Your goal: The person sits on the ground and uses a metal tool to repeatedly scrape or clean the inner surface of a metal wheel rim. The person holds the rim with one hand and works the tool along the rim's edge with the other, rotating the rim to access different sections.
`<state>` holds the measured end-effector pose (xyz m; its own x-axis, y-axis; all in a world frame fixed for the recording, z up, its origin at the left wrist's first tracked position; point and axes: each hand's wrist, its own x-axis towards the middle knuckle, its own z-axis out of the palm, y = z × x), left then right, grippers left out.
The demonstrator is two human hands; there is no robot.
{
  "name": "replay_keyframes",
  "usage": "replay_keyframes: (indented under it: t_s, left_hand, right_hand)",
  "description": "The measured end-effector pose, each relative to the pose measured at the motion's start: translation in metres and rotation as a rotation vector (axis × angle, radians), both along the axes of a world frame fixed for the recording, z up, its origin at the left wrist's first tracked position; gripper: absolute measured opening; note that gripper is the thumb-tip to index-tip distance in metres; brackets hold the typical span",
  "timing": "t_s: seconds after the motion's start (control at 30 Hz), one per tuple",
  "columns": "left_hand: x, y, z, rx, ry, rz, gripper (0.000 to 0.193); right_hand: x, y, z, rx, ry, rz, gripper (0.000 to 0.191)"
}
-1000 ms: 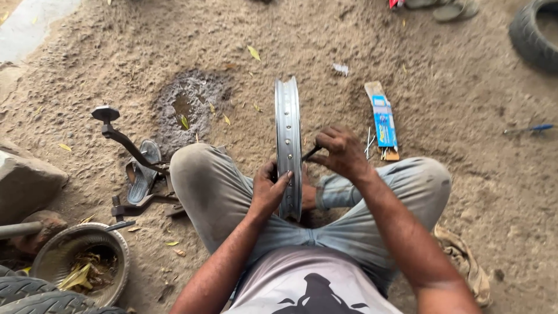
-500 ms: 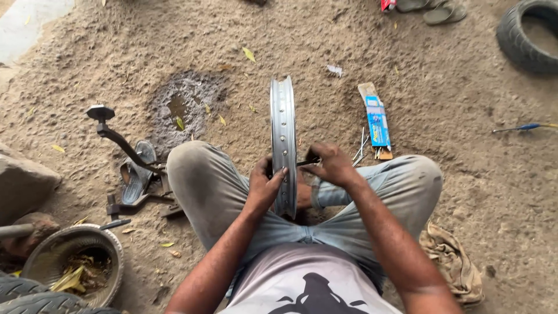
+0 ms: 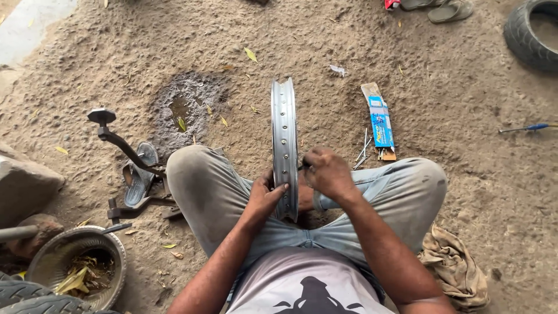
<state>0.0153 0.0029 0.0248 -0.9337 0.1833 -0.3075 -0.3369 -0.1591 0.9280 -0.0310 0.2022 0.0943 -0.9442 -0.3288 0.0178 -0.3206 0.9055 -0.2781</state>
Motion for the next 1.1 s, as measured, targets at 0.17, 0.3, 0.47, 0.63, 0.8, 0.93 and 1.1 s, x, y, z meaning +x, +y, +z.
replay_keyframes:
  t_s: [0.17, 0.3, 0.47, 0.63, 0.8, 0.93, 1.1]
  left_hand:
    - [-0.005, -0.001, 0.008, 0.019, 0.024, -0.032, 0.039]
    - [-0.004, -0.001, 0.018, -0.007, -0.004, -0.038, 0.033]
    - [-0.002, 0.0, 0.024, -0.095, 0.026, -0.042, 0.025]
    - [-0.002, -0.002, 0.019, -0.139, -0.039, -0.084, 0.021]
    - [-0.004, 0.0, 0.012, -0.09, -0.036, -0.036, 0.025]
    - [-0.006, 0.0, 0.007, -0.13, 0.079, -0.052, 0.027]
    - [-0.002, 0.0, -0.002, -0.074, -0.007, -0.054, 0.025]
  right_hand:
    - [0.006, -0.007, 0.008, -0.107, -0.038, 0.027, 0.019]
    - [0.01, 0.004, 0.021, -0.294, -0.141, 0.083, 0.019]
    - [0.009, 0.015, 0.007, -0.012, -0.263, 0.073, 0.015]
    - [0.023, -0.004, -0.056, -0.247, -0.504, 0.04, 0.024]
    - [0.021, -0.002, -0.056, -0.321, -0.477, -0.017, 0.022]
    - [-0.005, 0.024, -0.002, -0.163, -0.298, 0.02, 0.014]
    - [-0.005, 0.025, 0.007, -0.11, -0.298, 0.135, 0.017]
